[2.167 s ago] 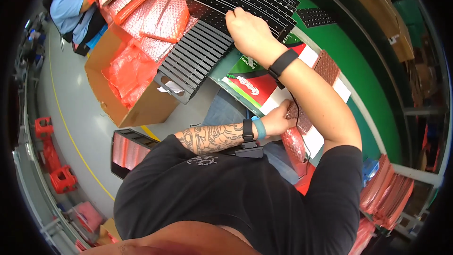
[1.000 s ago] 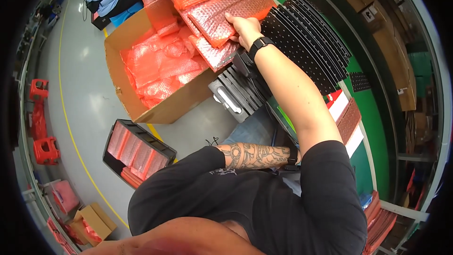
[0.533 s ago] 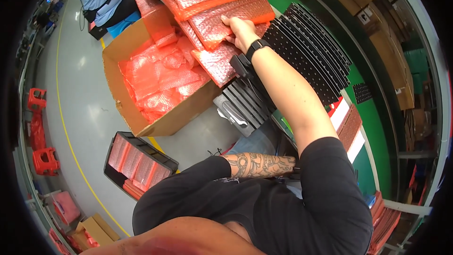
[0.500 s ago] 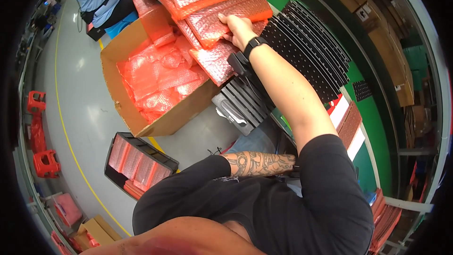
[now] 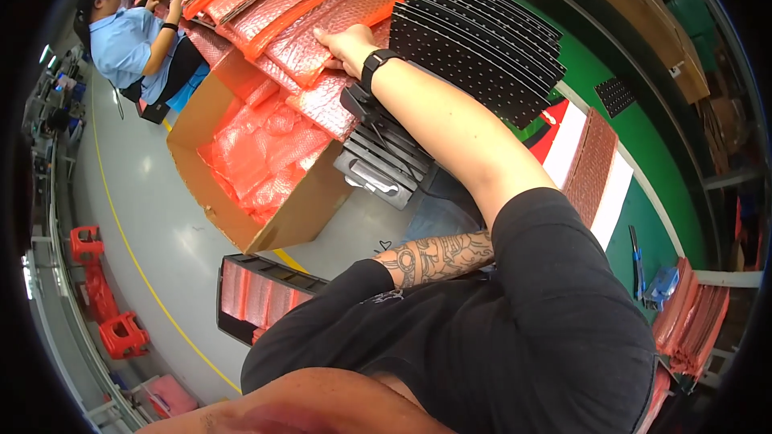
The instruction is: The person wraps circuit boards in bubble wrap by hand, placing each board onto a sheet, folding the wrap over, and securing it with tape. They then stack the wrapped boards into a cardboard box and repeat the process.
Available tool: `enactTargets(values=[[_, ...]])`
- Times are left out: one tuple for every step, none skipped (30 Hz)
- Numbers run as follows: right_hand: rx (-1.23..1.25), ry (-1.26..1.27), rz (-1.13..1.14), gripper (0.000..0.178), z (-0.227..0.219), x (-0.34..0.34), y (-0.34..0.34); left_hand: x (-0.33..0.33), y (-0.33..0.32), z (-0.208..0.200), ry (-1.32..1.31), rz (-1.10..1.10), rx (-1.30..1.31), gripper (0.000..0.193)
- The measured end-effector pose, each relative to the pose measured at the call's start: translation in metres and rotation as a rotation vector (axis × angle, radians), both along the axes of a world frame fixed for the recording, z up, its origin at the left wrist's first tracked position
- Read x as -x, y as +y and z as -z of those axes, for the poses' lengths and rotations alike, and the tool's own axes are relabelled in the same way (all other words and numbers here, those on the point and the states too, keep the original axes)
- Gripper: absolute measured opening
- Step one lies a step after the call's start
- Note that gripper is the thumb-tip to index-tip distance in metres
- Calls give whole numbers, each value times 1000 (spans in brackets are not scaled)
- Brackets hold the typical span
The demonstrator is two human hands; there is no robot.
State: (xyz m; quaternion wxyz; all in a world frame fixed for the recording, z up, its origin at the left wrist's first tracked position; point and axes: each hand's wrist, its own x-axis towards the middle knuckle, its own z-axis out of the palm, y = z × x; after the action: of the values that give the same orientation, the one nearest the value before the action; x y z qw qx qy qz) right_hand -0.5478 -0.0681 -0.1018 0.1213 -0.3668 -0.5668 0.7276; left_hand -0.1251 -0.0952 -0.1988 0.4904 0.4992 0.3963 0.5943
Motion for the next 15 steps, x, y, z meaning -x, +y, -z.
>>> enactTargets(values=[[-8, 27, -26, 29, -1, -7, -3, -2, 0, 0, 3, -2, 3, 25], [-18, 54, -50, 31, -2, -13, -6, -1, 1, 0, 1, -11, 9, 25], [-22, 56, -45, 31, -5, -22, -6, -2, 1, -1, 4, -11, 10, 25], [-107, 45, -84, 34, -8, -31, -3, -6, 1, -4, 11, -8, 10, 25], [-194, 34, -120, 37, -11, -43, 1, -7, 2, -6, 16, -10, 11, 26], [-271, -2, -154, 40, -7, -59, 0, -9, 4, -3, 0, -13, 16, 26], [-268, -25, -144, 40, -2, -77, 1, -9, 9, -1, -24, -26, 24, 26], [-490, -12, -241, 41, -13, -102, -17, -4, 8, 4, -32, -50, 43, 26], [-723, 8, -318, 43, -23, -128, -25, -2, 8, 4, -33, -59, 53, 26], [-718, -2, -297, 43, -21, -155, -22, -3, 8, 3, -35, -65, 65, 26], [-952, -29, -434, 52, -20, -181, -16, -2, 8, 1, -36, -76, 80, 26], [-1180, -61, -575, 63, -17, -199, -14, 0, 9, 0, -43, -97, 103, 26], [-1171, -75, -550, 63, -14, -211, -16, 3, 9, 1, -52, -121, 125, 27], [-1284, -33, -576, 67, -9, -224, -17, 2, 9, 0, -64, -136, 149, 27], [-1396, 7, -602, 71, -4, -235, -17, 4, 10, 1, -78, -165, 179, 27]])
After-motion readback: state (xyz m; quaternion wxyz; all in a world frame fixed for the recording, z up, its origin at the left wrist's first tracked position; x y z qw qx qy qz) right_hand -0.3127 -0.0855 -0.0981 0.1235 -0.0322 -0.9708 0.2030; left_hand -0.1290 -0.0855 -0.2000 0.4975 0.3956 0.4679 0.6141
